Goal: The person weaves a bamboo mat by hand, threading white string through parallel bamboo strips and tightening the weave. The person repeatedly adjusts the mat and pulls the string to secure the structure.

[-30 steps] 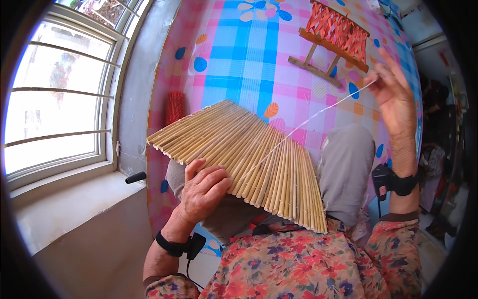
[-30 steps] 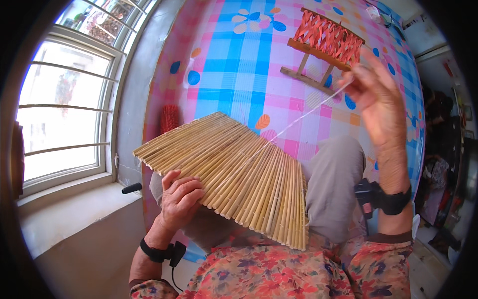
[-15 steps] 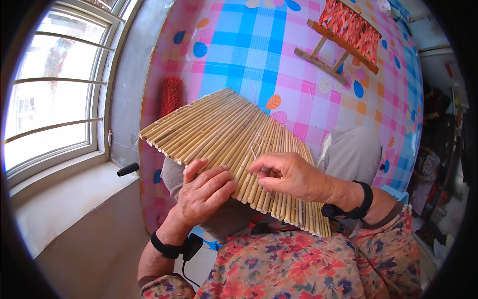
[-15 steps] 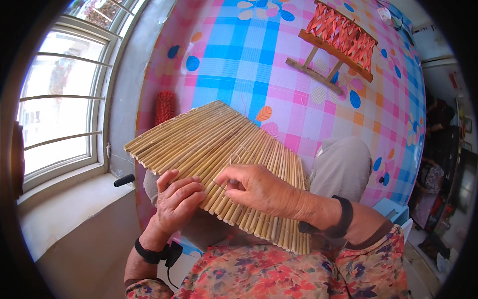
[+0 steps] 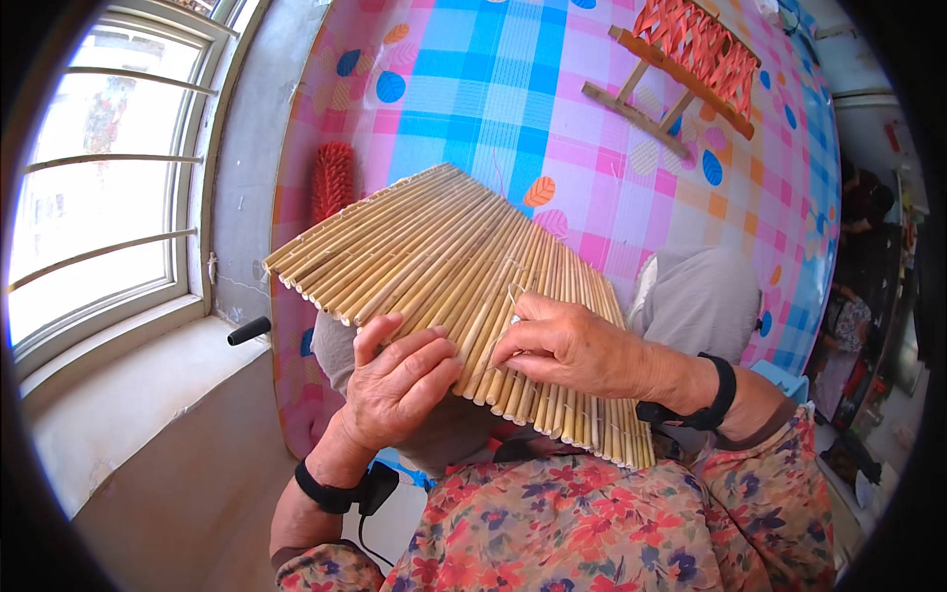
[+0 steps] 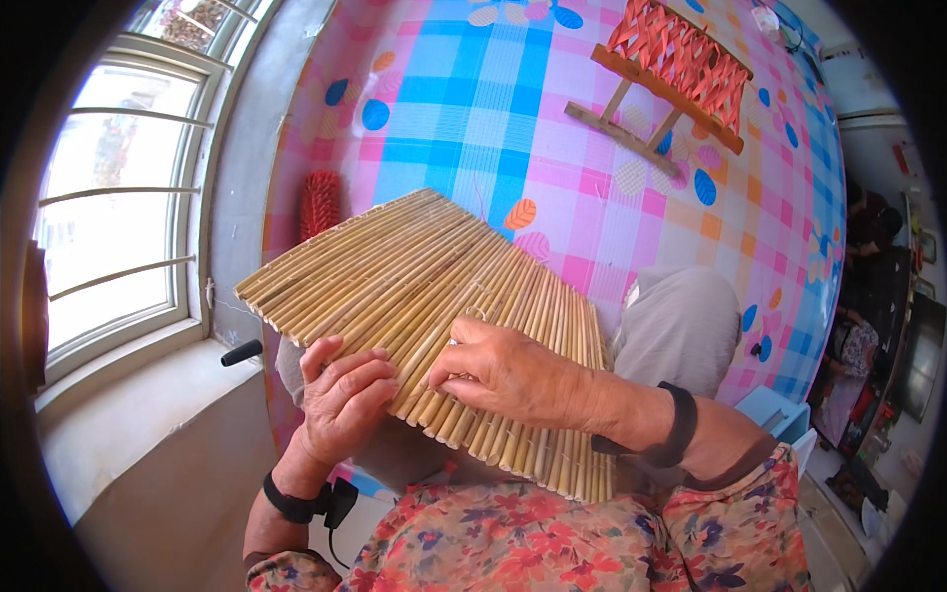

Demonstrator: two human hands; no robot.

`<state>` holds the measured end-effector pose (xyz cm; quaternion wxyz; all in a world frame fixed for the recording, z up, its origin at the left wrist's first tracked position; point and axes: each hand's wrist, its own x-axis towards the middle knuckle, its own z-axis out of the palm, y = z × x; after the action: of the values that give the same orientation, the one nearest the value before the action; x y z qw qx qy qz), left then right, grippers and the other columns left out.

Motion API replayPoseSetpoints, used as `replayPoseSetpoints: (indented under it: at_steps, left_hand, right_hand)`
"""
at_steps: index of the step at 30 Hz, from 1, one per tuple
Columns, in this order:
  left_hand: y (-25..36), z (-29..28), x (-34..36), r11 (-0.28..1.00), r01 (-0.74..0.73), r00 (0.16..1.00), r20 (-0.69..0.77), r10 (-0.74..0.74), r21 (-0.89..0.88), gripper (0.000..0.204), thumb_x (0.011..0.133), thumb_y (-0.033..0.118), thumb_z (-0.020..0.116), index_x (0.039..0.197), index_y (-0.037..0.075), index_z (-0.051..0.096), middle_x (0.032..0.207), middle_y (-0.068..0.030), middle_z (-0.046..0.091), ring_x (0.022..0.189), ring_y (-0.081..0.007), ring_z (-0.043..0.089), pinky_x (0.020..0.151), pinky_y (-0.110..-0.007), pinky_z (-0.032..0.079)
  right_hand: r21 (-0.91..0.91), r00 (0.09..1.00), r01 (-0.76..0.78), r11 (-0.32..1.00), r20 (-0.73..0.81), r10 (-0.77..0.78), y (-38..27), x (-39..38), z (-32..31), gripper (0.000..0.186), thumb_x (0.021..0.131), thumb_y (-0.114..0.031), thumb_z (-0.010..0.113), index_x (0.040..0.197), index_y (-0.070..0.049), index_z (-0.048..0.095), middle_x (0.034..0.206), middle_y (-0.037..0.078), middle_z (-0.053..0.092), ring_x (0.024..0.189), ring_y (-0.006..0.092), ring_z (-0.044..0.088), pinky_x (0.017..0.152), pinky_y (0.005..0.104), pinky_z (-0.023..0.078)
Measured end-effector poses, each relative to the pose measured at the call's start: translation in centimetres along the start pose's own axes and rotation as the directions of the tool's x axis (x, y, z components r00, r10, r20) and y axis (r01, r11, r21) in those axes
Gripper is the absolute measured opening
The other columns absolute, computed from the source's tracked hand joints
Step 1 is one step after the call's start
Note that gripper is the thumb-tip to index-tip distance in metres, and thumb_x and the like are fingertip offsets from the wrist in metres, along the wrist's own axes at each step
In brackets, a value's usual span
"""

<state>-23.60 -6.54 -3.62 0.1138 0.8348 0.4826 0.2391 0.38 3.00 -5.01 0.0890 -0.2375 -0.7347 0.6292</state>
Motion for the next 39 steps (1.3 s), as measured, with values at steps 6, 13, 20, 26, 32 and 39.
replayPoseSetpoints:
  at_steps: [6,13,20,26,32,39]
  left_hand:
    - [0.0,0.0,0.1,1.0,-0.007,1.0,0.0,0.007,0.004,0.024,0.074,0.013,0.069,0.098,0.011,0.065,0.099,-0.0027,0.069,0.1,-0.0195,0.067,0.102,-0.045,0.039]
    - [0.1,-0.1,0.2,1.0,-0.009,1.0,0.004,0.009,0.004,0.023,0.074,0.011,0.069,0.097,0.011,0.064,0.099,-0.0027,0.068,0.1,-0.0198,0.067,0.103,-0.045,0.038]
    - [0.2,-0.1,0.1,1.0,0.006,1.0,0.012,-0.006,0.004,0.023,0.075,0.011,0.071,0.097,0.011,0.064,0.099,-0.0029,0.069,0.1,-0.0201,0.067,0.103,-0.045,0.038]
    - [0.2,-0.1,0.1,1.0,0.005,1.0,0.016,-0.005,0.002,0.023,0.076,0.011,0.071,0.098,0.011,0.065,0.099,-0.0031,0.069,0.099,-0.0201,0.067,0.102,-0.045,0.038]
    - [0.3,-0.2,0.1,1.0,0.01,1.0,0.025,-0.01,0.005,0.024,0.075,0.011,0.071,0.099,0.011,0.065,0.099,-0.0031,0.069,0.099,-0.0199,0.067,0.103,-0.045,0.038]
    - [0.3,-0.2,0.2,1.0,0.005,1.0,0.027,-0.005,0.007,0.026,0.075,0.011,0.071,0.1,0.011,0.064,0.099,-0.0028,0.069,0.099,-0.0195,0.067,0.103,-0.045,0.037]
  right_hand:
    - [-0.035,0.994,0.06,0.998,-0.089,-0.063,0.2,-0.3,-0.2,0.011,0.089,-0.011,0.065,0.1,-0.008,0.068,0.084,0.01,0.055,0.079,0.027,0.061,0.07,0.0377,0.05]
    - [-0.252,0.988,0.144,0.957,-0.014,-0.152,0.3,-0.4,-1.0,0.018,0.091,-0.015,0.063,0.107,-0.009,0.068,0.085,0.01,0.057,0.081,0.0278,0.062,0.069,0.0378,0.052]
    - [-0.167,0.977,0.185,0.968,0.139,-0.163,1.1,0.0,-1.1,0.031,0.093,-0.011,0.056,0.123,-0.012,0.063,0.09,0.011,0.061,0.087,0.0291,0.064,0.074,0.0387,0.054]
    - [-0.132,0.966,0.17,0.977,0.217,-0.139,1.2,0.3,-2.0,0.033,0.094,-0.01,0.053,0.125,-0.014,0.062,0.097,0.011,0.064,0.093,0.0299,0.065,0.079,0.0393,0.054]
    - [-0.042,0.958,0.11,0.993,0.27,-0.095,1.3,0.7,-2.3,0.034,0.094,-0.01,0.053,0.126,-0.015,0.062,0.104,0.011,0.067,0.099,0.0301,0.065,0.084,0.0389,0.054]
    - [-0.03,0.951,0.134,0.99,0.286,-0.12,1.4,1.1,-2.7,0.031,0.095,-0.012,0.054,0.124,-0.015,0.064,0.102,0.013,0.067,0.096,0.0323,0.065,0.082,0.0409,0.054]
